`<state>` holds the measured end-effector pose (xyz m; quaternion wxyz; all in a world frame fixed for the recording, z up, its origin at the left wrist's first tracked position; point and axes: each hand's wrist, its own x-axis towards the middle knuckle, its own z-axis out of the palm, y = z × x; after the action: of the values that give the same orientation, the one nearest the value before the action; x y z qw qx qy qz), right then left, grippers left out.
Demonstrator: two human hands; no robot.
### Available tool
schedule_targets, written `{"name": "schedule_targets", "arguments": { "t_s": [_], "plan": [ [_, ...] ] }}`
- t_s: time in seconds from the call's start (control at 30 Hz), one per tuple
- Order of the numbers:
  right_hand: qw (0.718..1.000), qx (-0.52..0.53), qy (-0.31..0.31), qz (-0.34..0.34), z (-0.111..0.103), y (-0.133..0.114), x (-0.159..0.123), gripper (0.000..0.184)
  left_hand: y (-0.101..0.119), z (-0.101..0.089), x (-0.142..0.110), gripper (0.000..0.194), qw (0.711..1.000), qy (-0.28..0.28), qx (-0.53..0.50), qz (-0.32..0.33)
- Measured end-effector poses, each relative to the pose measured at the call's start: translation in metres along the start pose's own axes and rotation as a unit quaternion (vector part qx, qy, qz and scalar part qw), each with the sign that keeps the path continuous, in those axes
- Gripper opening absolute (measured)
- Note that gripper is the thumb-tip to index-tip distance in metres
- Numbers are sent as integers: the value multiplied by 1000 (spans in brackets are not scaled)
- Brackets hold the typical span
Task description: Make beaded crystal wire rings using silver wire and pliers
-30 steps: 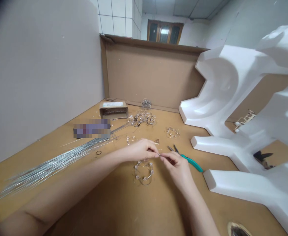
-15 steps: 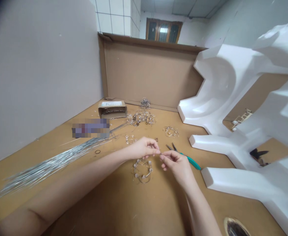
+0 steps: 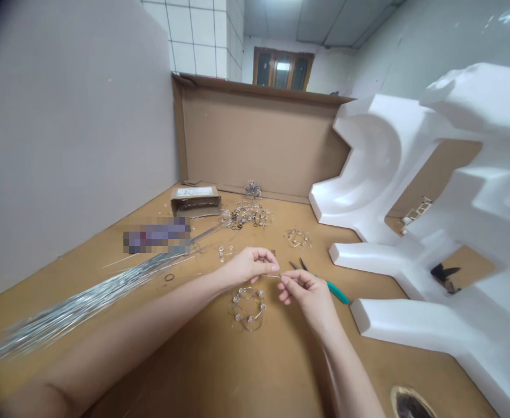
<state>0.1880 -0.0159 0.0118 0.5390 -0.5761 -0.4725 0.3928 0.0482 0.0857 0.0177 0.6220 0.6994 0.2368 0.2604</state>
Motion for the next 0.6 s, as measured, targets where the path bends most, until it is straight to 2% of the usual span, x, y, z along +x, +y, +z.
{"name": "schedule_targets", "arguments": {
  "t_s": [0.2, 0.27, 0.33, 0.37, 0.4, 0.47, 0.53, 0.6],
  "plan": [
    [1000, -22, 12, -15, 6, 5, 2, 31, -4, 9, 0, 20, 999, 43, 5, 28],
    [999, -37, 7, -16, 2, 0, 3, 33, -3, 10, 0, 19, 998, 54, 18, 18],
    [994, -108, 22, -18, -9, -5, 6, 34, 0, 8, -1, 18, 997, 61, 37, 2],
    [981, -187, 44, -21, -16, -7, 7, 36, 1, 7, -1, 19, 997, 63, 43, -6],
    [951, -299, 81, -21, -25, -8, 8, 37, 3, 5, 0, 19, 997, 64, 43, -12],
    [867, -486, 106, 16, -42, -2, 10, 40, 3, 1, 1, 21, 997, 63, 30, -15],
    [811, -580, 71, 21, -54, 11, 11, 57, 2, -3, 3, 24, 998, 61, 16, -15],
    [778, -627, 42, 19, -59, 25, 11, 70, 0, -5, 5, 27, 998, 59, 12, -17]
  ]
}}
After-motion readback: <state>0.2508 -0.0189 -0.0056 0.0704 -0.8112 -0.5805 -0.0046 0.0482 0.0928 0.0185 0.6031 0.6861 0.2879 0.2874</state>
